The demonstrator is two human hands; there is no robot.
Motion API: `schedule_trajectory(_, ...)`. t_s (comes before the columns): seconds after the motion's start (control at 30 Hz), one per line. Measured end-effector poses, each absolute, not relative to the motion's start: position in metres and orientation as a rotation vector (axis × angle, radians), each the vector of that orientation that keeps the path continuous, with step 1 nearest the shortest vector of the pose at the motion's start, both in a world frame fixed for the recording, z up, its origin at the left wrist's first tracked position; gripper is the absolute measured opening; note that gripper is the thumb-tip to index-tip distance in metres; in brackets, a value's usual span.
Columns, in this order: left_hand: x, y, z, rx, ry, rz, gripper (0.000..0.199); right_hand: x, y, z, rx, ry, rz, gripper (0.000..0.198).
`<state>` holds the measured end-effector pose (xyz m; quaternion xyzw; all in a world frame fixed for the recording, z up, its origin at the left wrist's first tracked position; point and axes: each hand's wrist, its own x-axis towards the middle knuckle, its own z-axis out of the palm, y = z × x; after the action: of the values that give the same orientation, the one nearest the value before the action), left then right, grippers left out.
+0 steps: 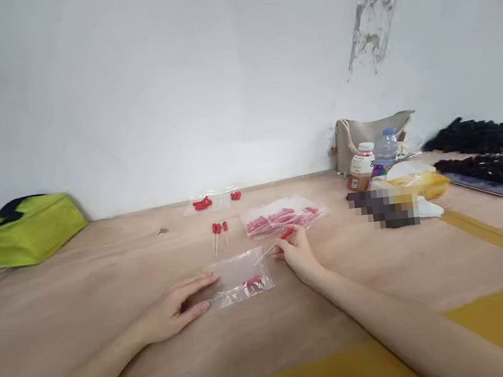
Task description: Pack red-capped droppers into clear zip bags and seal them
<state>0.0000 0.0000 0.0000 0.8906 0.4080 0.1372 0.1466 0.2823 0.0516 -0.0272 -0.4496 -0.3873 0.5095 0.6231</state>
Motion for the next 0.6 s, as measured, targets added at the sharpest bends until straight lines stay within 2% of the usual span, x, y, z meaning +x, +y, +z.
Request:
schedule_trajectory(0.13, 0.001, 0.002, 0.000, 2.563, 1.167, 0.411, 0.043, 0.283, 0.043, -0.028, -0.992, -0.955, 1.317, 0.037)
schedule_trajectory(0.3, 0.000, 0.002, 0.001, 2.558, 1.151, 0.425, 0.043, 0.294, 0.038, -0.025, -0.983, -1.415, 1.469, 0.033)
schedule_trajectory(0.6, 0.001, 0.003, 0.001, 2.541, 1.138, 0.436, 0.043, 0.287, 0.038, -0.018, -1.048, -1.857, 1.442, 0.042)
